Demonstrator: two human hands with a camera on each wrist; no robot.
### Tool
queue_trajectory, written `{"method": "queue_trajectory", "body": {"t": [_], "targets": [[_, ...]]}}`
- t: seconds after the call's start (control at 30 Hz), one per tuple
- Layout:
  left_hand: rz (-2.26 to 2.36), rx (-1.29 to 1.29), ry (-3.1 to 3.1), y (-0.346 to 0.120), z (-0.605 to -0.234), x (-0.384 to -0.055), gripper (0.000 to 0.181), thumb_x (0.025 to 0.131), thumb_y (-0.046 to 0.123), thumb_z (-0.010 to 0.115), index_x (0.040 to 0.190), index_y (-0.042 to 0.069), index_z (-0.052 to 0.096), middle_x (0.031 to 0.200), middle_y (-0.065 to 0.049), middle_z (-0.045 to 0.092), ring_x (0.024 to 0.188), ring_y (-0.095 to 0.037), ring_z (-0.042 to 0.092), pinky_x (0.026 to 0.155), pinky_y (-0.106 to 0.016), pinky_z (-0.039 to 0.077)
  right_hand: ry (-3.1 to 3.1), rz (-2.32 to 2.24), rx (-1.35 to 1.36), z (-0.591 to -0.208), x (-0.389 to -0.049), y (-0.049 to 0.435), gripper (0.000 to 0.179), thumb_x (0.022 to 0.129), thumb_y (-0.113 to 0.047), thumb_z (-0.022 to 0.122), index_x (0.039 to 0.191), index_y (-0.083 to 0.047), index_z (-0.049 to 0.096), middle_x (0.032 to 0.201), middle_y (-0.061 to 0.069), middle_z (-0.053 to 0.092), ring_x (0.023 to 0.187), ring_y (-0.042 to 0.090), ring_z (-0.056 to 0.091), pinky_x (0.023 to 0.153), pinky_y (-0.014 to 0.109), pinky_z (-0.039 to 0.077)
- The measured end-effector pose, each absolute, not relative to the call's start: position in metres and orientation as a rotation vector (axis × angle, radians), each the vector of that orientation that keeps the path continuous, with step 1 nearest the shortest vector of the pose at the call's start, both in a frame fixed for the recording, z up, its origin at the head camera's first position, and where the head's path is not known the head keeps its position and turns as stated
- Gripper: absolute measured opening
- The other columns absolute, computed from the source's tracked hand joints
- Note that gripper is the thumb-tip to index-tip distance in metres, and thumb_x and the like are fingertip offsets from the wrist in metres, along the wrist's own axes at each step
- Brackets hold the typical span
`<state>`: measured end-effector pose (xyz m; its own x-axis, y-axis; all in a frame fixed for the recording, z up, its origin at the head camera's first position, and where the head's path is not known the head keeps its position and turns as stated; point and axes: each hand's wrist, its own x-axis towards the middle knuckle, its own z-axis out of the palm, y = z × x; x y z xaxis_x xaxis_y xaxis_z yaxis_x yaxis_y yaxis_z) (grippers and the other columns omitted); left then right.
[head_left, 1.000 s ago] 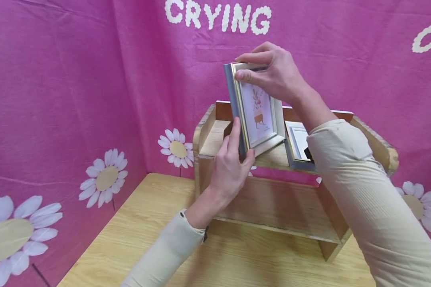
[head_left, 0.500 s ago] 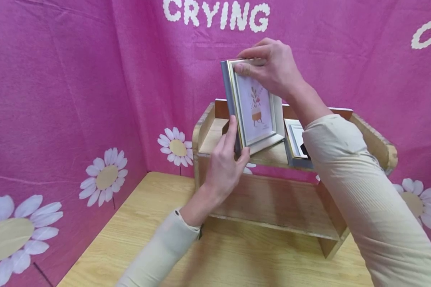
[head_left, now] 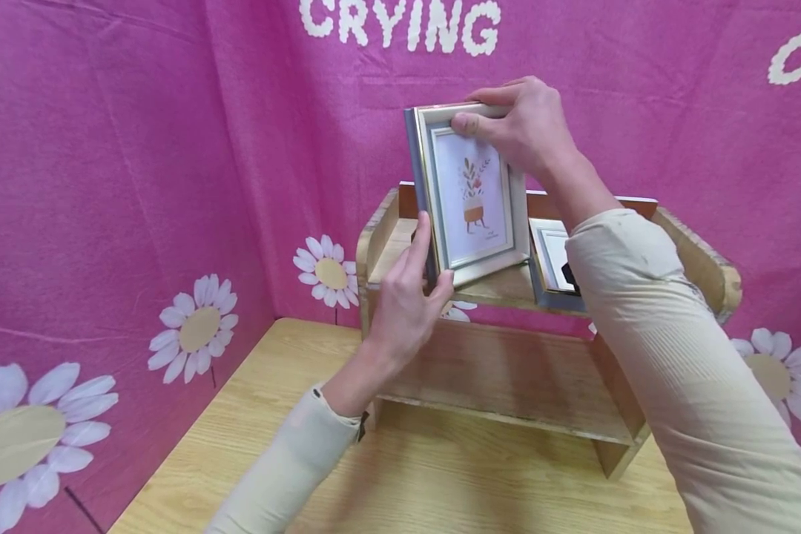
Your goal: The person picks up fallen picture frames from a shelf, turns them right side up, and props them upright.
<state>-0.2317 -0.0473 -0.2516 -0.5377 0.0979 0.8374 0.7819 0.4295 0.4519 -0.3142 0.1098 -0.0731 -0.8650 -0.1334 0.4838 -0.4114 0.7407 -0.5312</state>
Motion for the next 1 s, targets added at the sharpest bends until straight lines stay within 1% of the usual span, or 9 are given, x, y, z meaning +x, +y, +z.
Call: {"method": "queue_trajectory", "body": {"t": [0.1, 0.13, 0.2, 0.37, 0.47, 0.57, 0.73, 0.87, 1.0], "targets": [[-1.138, -0.733, -1.947, -0.049, -0.252, -0.232, 0.073, 0.092, -0.002, 0.063, 0.155, -0.002, 0.025, 0.131, -0.026, 0.058, 0.103, -0.03, 0.068, 0.083, -0.02, 0.056, -2.538, 0.914, 0.442, -0.072, -0.314, 0.113, 0.055, 0.087, -0.051, 0.07, 0.135, -0.024, 0.064, 0.122, 0.011, 0.068, 0.089, 0.014, 0.066, 0.074, 0.023, 0.057], [-1.133, -0.727, -1.952, -0.05, -0.252, -0.233, 0.074, 0.092, -0.001, 0.064, 0.155, -0.002, 0.025, 0.132, -0.026, 0.058, 0.103, -0.029, 0.068, 0.082, -0.019, 0.057, -2.541, 0.899, 0.448, -0.071, -0.314, 0.113, 0.055, 0.088, -0.051, 0.069, 0.135, -0.023, 0.064, 0.122, 0.011, 0.068, 0.089, 0.013, 0.065, 0.074, 0.023, 0.057], [-1.125, -0.725, -1.956, -0.052, -0.252, -0.233, 0.074, 0.092, -0.001, 0.064, 0.155, -0.002, 0.025, 0.133, -0.026, 0.058, 0.102, -0.029, 0.069, 0.081, -0.019, 0.057, -2.541, 0.866, 0.452, -0.07, -0.314, 0.115, 0.053, 0.09, -0.049, 0.068, 0.135, -0.023, 0.063, 0.128, 0.01, 0.065, 0.095, 0.013, 0.064, 0.078, 0.024, 0.057], [-1.12, -0.73, -1.959, -0.056, -0.251, -0.236, 0.075, 0.09, -0.003, 0.065, 0.154, -0.002, 0.026, 0.131, -0.025, 0.059, 0.099, -0.03, 0.07, 0.077, -0.018, 0.058, -2.527, 0.83, 0.433, -0.07, -0.314, 0.121, 0.047, 0.093, -0.043, 0.066, 0.136, -0.022, 0.062, 0.138, 0.009, 0.057, 0.12, 0.02, 0.054, 0.099, 0.034, 0.051], [-1.163, -0.745, -1.957, -0.059, -0.25, -0.237, 0.075, 0.09, -0.004, 0.065, 0.154, -0.002, 0.026, 0.133, -0.026, 0.056, 0.097, -0.03, 0.07, 0.076, -0.019, 0.058, -2.507, 0.811, 0.437, -0.07, -0.315, 0.124, 0.045, 0.094, -0.04, 0.067, 0.134, -0.02, 0.063, 0.136, 0.011, 0.058, 0.123, 0.023, 0.053, 0.105, 0.036, 0.046], [-1.215, -0.766, -1.951, -0.063, -0.25, -0.238, 0.074, 0.09, -0.006, 0.064, 0.154, -0.003, 0.026, 0.139, -0.027, 0.052, 0.096, -0.032, 0.071, 0.076, -0.02, 0.058, -2.5, 0.797, 0.439, -0.071, -0.315, 0.126, 0.043, 0.094, -0.037, 0.067, 0.134, -0.02, 0.063, 0.135, 0.011, 0.059, 0.123, 0.024, 0.054, 0.106, 0.036, 0.045], [-1.253, -0.788, -1.954, -0.068, -0.25, -0.24, 0.075, 0.091, -0.006, 0.062, 0.155, -0.002, 0.024, 0.145, -0.026, 0.047, 0.095, -0.033, 0.071, 0.077, -0.02, 0.058, -2.482, 0.766, 0.462, -0.072, -0.315, 0.128, 0.037, 0.096, -0.03, 0.064, 0.132, -0.021, 0.065, 0.132, 0.01, 0.06, 0.113, 0.022, 0.053, 0.094, 0.031, 0.047], [-1.279, -0.796, -1.96, -0.07, -0.249, -0.242, 0.074, 0.091, -0.007, 0.06, 0.155, -0.001, 0.023, 0.147, -0.025, 0.046, 0.1, -0.034, 0.07, 0.078, -0.023, 0.059, -2.452, 0.759, 0.488, -0.073, -0.315, 0.132, 0.035, 0.096, -0.024, 0.064, 0.131, -0.022, 0.066, 0.129, 0.011, 0.061, 0.1, 0.017, 0.05, 0.078, 0.023, 0.041], [-1.284, -0.791, -1.978, -0.073, -0.248, -0.243, 0.073, 0.092, -0.007, 0.059, 0.155, -0.001, 0.023, 0.144, -0.026, 0.049, 0.102, -0.034, 0.07, 0.078, -0.025, 0.059, -2.441, 0.768, 0.501, -0.074, -0.314, 0.137, 0.034, 0.096, -0.02, 0.061, 0.13, -0.022, 0.067, 0.127, 0.011, 0.061, 0.093, 0.014, 0.047, 0.073, 0.021, 0.039]]}}
